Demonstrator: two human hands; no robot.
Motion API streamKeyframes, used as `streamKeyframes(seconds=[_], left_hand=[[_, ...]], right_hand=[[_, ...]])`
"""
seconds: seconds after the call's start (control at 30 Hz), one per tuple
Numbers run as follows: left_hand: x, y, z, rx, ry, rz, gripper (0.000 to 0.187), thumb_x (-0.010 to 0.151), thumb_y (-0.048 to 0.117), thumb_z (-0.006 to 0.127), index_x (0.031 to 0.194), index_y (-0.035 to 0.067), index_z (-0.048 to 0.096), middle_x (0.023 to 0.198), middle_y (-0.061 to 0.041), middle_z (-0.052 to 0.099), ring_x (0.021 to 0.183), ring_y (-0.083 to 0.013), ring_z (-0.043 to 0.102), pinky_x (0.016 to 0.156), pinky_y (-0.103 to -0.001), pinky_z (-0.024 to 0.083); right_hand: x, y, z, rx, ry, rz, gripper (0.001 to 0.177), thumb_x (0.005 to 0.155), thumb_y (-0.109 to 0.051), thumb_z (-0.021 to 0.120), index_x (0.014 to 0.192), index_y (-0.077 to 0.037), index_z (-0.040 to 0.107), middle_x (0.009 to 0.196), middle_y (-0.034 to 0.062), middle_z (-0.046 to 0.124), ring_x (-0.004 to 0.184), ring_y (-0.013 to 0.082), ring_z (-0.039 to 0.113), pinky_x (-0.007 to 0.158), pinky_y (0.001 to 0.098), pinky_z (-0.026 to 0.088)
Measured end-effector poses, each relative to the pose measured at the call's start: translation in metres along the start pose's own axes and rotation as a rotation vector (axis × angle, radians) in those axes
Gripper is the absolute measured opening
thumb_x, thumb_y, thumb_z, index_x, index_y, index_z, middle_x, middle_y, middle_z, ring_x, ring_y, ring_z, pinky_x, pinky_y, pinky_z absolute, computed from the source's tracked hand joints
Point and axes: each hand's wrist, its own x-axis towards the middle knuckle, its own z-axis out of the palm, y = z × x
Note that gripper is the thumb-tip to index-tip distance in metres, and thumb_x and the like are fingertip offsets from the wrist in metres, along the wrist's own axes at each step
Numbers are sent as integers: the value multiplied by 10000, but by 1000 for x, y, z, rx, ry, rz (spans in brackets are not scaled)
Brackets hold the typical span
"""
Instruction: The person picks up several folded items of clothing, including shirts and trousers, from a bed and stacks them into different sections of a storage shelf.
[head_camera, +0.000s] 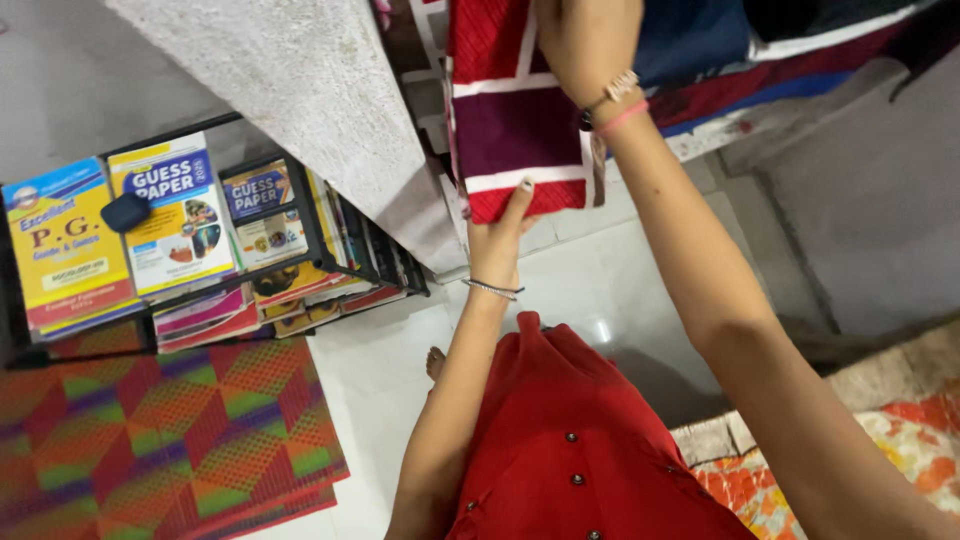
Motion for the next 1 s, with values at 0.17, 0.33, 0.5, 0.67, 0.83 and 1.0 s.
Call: streamKeyframes(seconds=[0.17,0.33,0.5,0.67,0.83,1.0], left_hand=[[48,1,-7,-59,19,111,290,980,147,738,1206,-19,664,1132,-83,695,1015,-184,684,875,-435,645],[92,-2,-15,-106,58,136,267,970,145,707,1187,-3,659,1119,-88,699,1006,-208,702,871,-429,641],[118,-14,-17,-241,198,111,237,930,144,702,1113,6,646,1060,-92,685,924,-210,688,782,-405,646],[147,-43,-33,-177,271,115,341,992,225,701,929,-103,629,952,-138,678,799,-239,706,746,-379,668],[150,-46,-34,-92,281,206,320,1046,223,681,947,-78,639,919,-85,636,794,-157,658,765,-355,676],[107,-9,-25,98,49,18,211,1014,208,588,1006,17,678,925,-126,750,811,-197,762,703,-313,651]], right_hand=[[17,-2,98,212,-70,-16,291,972,-209,685,728,-52,711,551,162,602,403,319,566,387,434,415],[26,3,168,211,-96,-67,248,937,-226,651,743,-90,725,572,130,633,412,286,584,381,406,439],[37,13,220,272,-436,-28,310,997,-222,596,753,-74,717,597,136,663,434,301,612,407,450,461],[28,0,235,220,-224,16,188,872,-208,675,781,-67,761,658,180,698,528,357,669,468,472,524],[30,-10,218,287,-269,49,156,834,-173,702,819,-22,738,750,215,706,671,388,699,617,473,567],[32,-15,157,620,-746,-39,747,789,-165,672,1495,-48,459,923,249,726,837,434,698,736,481,555]])
